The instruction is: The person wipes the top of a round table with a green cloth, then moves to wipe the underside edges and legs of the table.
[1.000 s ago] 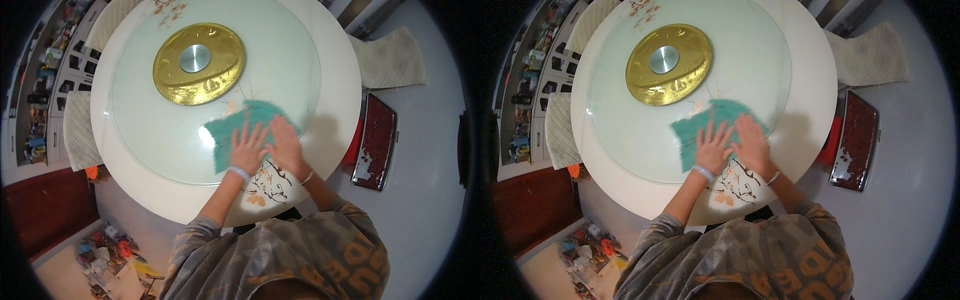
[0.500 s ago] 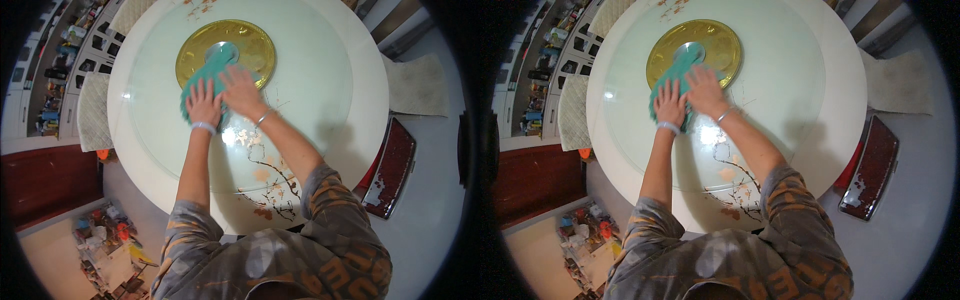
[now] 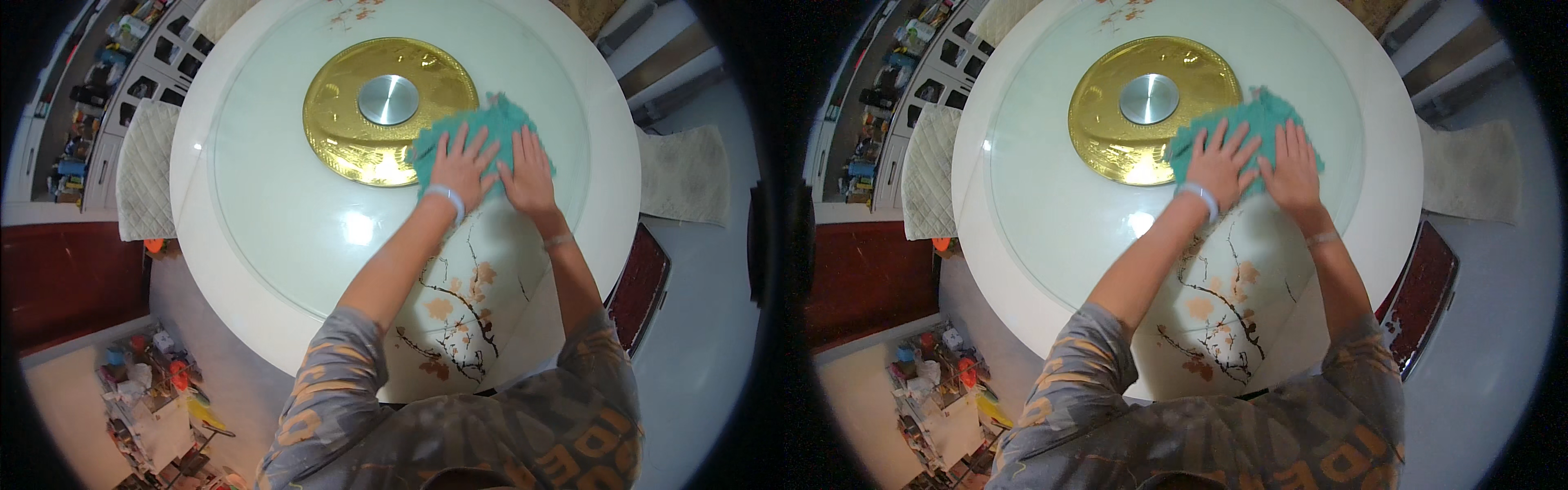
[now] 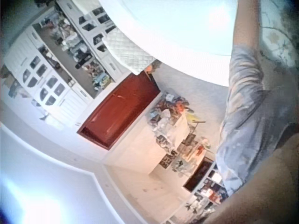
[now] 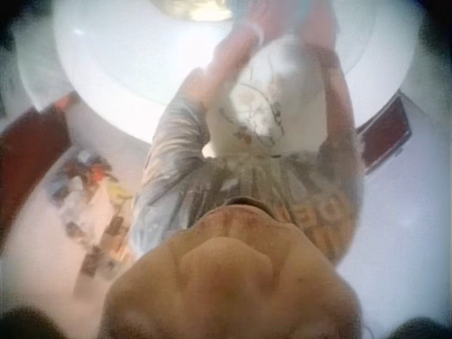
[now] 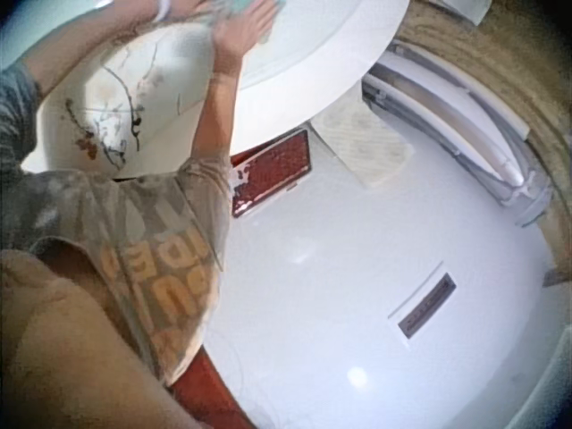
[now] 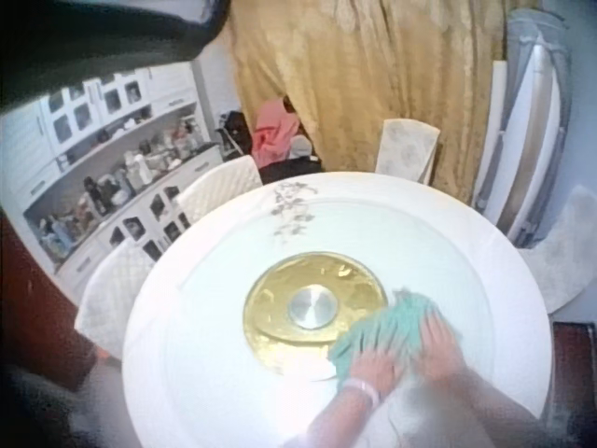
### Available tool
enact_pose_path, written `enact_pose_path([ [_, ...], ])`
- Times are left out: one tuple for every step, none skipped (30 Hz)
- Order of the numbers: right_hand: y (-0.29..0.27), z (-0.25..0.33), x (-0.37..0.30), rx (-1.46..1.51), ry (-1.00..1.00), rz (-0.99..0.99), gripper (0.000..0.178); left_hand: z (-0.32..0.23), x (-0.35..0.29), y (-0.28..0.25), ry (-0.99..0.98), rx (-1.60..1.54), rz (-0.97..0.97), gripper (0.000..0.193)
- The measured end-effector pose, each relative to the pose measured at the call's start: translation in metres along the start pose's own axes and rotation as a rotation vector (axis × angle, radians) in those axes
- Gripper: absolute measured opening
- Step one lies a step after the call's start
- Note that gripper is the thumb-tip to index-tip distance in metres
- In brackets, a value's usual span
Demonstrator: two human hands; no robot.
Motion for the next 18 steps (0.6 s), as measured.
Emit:
enact_pose_path([
  [0.004,0.001,0.027,-0.001,0.003,-0.037,0.064,0.017,0.019,-0.001,-0.036,0.051,-0.012,0.059],
  [0.009,0.009,0.056,0.003,0.004,-0.072,0.063,0.044,0.032,-0.004,-0.090,0.064,-0.012,0.059],
  [0.015,0.030,0.084,-0.031,-0.030,-0.078,0.064,0.074,0.035,-0.008,-0.148,0.083,-0.005,0.059],
  [0.021,0.050,0.106,-0.067,-0.047,-0.084,0.064,0.104,0.033,-0.016,-0.232,0.046,0.018,0.059],
  [0.034,0.079,0.125,-0.051,-0.128,-0.088,0.064,0.137,0.019,-0.025,-0.322,0.017,0.048,0.059],
  [0.045,0.111,0.136,-0.039,-0.204,-0.094,0.063,0.167,0.000,-0.030,-0.413,0.034,0.051,0.058],
  [0.039,0.166,0.138,0.041,-0.288,-0.047,0.059,0.205,-0.031,-0.033,-0.532,0.060,0.060,0.058],
  [0.046,0.200,0.141,0.061,-0.361,-0.053,0.053,0.223,-0.056,-0.039,-0.613,0.075,0.065,0.058],
  [0.045,0.245,0.131,0.015,-0.434,0.026,0.049,0.244,-0.093,-0.037,-0.711,0.089,0.078,0.058],
  [0.056,0.272,0.120,0.158,-0.474,-0.066,0.048,0.251,-0.126,-0.037,-0.747,0.081,0.035,0.058],
  [0.067,0.308,0.104,0.101,-0.521,-0.018,0.051,0.261,-0.170,-0.030,-0.812,0.053,0.029,0.059],
  [0.083,0.332,0.083,0.078,-0.583,0.004,0.051,0.259,-0.203,-0.023,-0.872,0.037,0.080,0.060],
  [0.086,0.345,0.070,0.083,-0.632,0.016,0.051,0.253,-0.243,-0.020,-0.925,0.023,0.091,0.060],
  [0.086,0.362,0.054,0.093,-0.691,0.024,0.051,0.249,-0.267,-0.022,-0.988,0.011,0.094,0.060],
  [0.082,0.371,0.042,0.130,-0.732,0.034,0.051,0.248,-0.269,-0.023,-1.009,0.013,0.081,0.060],
  [0.081,0.375,0.031,0.172,-0.772,0.055,0.050,0.245,-0.272,-0.020,-1.035,0.013,0.079,0.060],
  [0.079,0.370,0.035,0.177,-0.759,0.066,0.049,0.240,-0.275,-0.020,-1.063,0.013,0.072,0.060],
  [0.078,0.357,0.049,0.182,-0.740,0.076,0.048,0.244,-0.259,-0.016,-1.063,-0.001,0.090,0.060],
])
Point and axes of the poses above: each hand's wrist, its own x-axis towards the middle knuckle, its own y-axis out of the palm, z = x × y, the point moved 8 cm from there along x, towards the middle knuckle, and after that the axes turned 13 degrees about z, right-handed, at the moved point
